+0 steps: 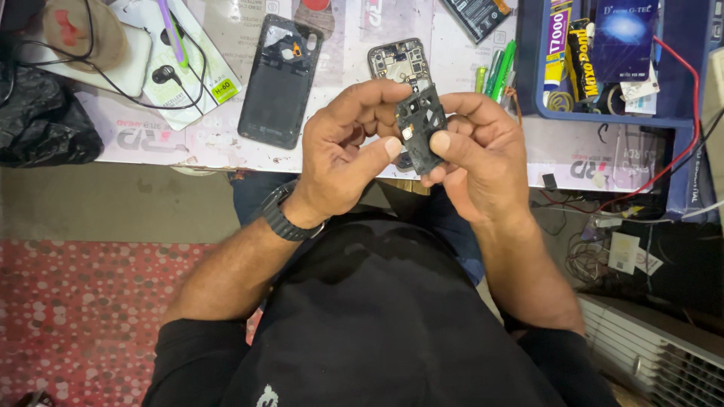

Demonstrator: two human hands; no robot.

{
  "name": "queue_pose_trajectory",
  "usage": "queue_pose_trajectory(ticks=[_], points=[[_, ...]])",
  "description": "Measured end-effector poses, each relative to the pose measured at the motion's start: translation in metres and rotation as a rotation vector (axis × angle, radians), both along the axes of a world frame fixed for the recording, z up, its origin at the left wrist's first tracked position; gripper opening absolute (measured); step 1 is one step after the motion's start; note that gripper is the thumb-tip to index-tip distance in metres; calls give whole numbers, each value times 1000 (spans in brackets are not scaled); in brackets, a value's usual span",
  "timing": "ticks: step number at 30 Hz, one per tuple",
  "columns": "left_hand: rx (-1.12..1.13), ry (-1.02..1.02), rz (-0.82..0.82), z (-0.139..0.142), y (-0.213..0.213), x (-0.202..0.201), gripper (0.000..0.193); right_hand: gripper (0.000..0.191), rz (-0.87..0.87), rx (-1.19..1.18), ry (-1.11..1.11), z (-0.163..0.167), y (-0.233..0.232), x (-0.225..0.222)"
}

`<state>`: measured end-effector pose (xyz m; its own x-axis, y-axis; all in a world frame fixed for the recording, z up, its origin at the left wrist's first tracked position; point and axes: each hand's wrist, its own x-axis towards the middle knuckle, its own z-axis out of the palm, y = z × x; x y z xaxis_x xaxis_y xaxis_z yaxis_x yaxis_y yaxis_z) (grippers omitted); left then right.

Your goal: The person assembles a smartphone by placing a camera module into the back cover, then fitting the back cover onto the phone chassis. The person repeatedly checks the fit and alignment, then disassembles the phone to reposition the camera module before reassembling it.

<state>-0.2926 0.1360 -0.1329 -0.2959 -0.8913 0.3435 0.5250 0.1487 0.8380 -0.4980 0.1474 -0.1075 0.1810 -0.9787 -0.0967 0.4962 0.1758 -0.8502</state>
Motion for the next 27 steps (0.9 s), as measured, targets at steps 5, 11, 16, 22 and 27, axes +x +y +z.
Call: queue_pose_trajectory(ticks=[5,11,16,22,27], points=[[10,-36,18,-2,-1,-1,38,27,25,19,-55,-6,0,-1],[25,-34,5,-3,-3,0,40,27,1,-23,18,-4,2,2],[21,-37,13,-4,-4,0,39,27,-14,-61,52,-1,2,6],[5,-45,12,-5,-5,2,38,29,-50,-106,119,0,5,7],[-15,-67,32,-6,-6,1,38,29,-55,-189,164,-1,5,7]])
